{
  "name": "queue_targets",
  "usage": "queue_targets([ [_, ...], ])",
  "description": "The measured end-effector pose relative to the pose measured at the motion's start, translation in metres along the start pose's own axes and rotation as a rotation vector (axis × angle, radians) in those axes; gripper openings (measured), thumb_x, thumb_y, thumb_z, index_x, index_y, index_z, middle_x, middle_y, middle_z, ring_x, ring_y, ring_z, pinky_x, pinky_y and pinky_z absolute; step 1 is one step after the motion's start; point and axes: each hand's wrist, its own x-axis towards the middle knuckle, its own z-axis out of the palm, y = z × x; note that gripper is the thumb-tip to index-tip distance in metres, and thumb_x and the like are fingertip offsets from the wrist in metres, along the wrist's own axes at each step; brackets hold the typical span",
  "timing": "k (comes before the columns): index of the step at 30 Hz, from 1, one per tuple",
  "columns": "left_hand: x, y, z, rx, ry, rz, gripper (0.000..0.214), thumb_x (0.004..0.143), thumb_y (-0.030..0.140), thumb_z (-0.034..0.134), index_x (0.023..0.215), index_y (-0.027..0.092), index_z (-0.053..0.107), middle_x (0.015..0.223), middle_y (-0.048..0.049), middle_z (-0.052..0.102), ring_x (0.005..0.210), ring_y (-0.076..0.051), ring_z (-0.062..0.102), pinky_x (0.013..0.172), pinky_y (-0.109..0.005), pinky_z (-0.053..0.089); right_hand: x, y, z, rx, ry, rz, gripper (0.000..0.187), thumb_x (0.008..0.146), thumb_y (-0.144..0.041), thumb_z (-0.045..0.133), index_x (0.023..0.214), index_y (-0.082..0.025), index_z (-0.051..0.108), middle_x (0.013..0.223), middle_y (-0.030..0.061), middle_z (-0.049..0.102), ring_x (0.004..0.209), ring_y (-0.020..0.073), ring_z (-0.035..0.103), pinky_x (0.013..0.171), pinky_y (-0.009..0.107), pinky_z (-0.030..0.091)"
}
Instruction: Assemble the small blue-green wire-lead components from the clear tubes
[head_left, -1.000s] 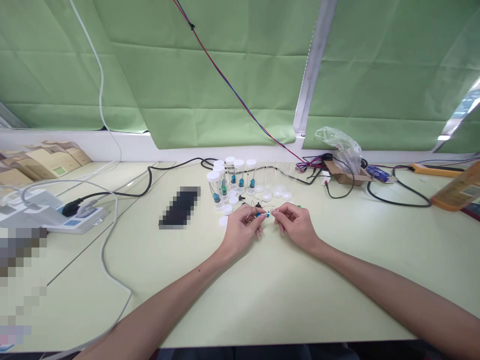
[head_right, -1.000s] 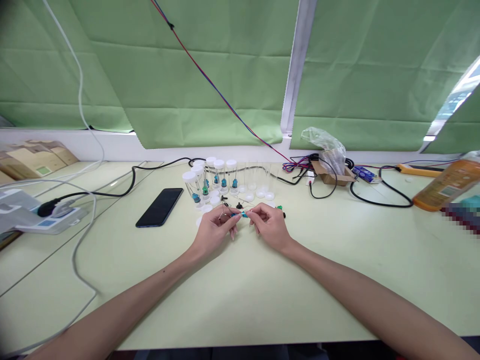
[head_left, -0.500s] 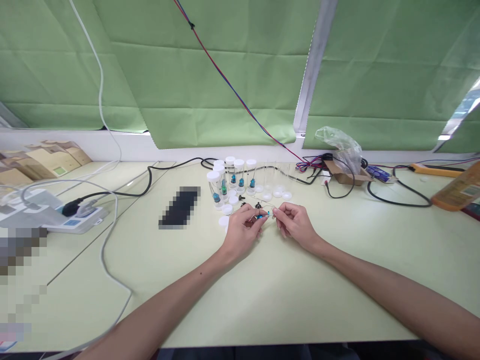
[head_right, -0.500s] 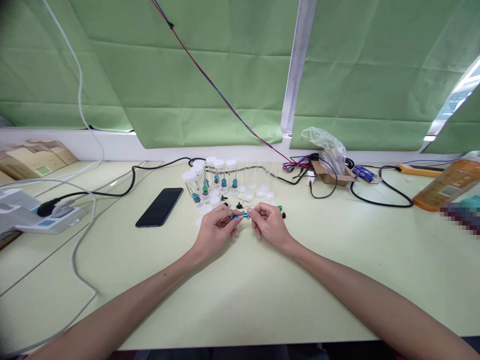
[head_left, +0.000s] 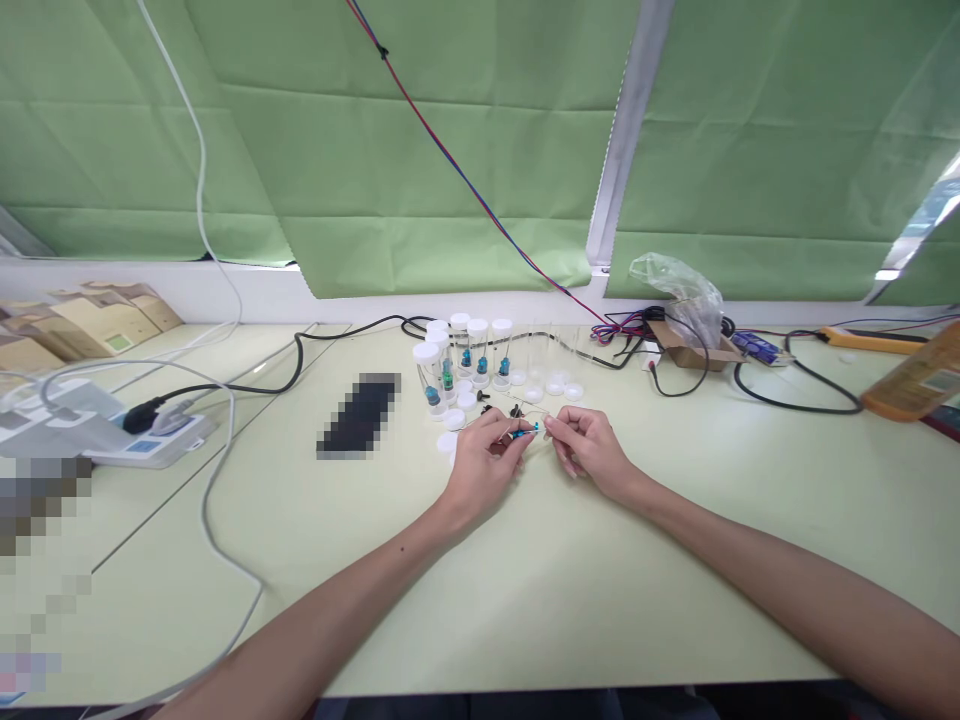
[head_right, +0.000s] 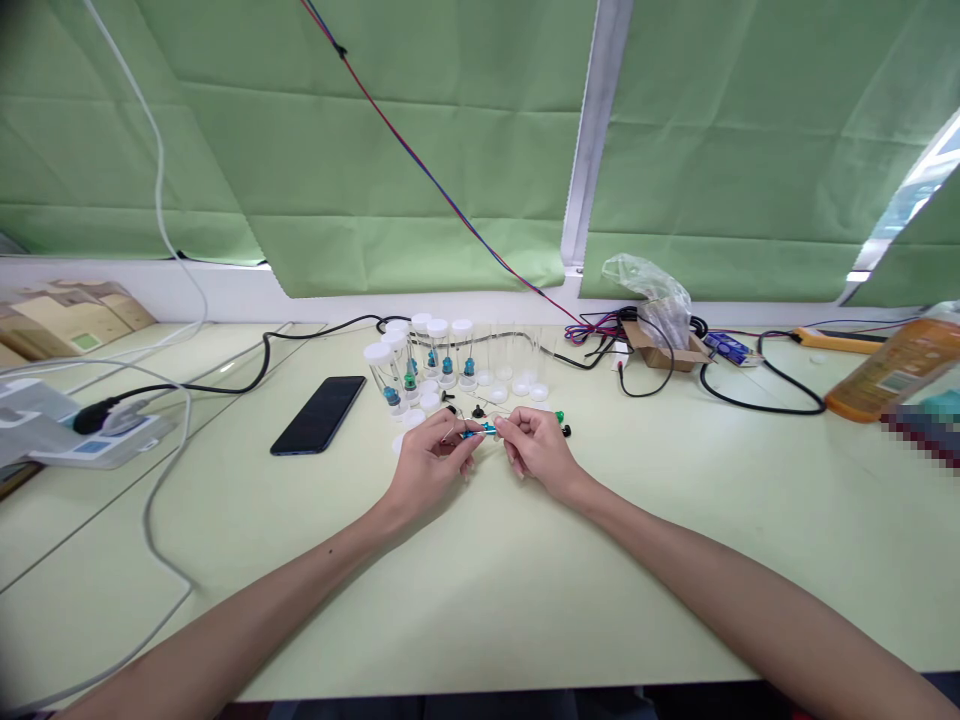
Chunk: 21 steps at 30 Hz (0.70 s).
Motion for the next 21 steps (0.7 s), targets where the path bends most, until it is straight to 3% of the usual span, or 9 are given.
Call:
queue_targets([
  [10,-0.0012,-0.0003,0.0003,0.000,-0.001,-0.013,0.022,0.086,0.038,0.062,0.088,0.019,0.072,0.078,-0.0011,0.055,0.048,-0.008,0.053,0.046,-0.023,0.048,0.0000,0.0011,-0.0006,0.032,-0.016,0.014,0.042,0.080,-0.049,0.068,0.059,-0.019,0.047,0.041,-0.0068,0.048,0.028,0.0065,0.039,0.030,0.019,0.022],
  [21,-0.0008,0.0011,0.0014,-0.064,0.017,-0.065,0.027,0.089,0.041,0.057,0.094,0.019,0.072,0.081,-0.0022,0.055,0.052,-0.009,0.055,0.046,-0.024,0.048,-0.0017,0.0025,0.0020,-0.064,0.021,-0.085,0.042,0.081,-0.050,0.067,0.061,-0.019,0.047,0.038,-0.0071,0.048,0.028,0.0061,0.038,0.031,0.018,0.025],
])
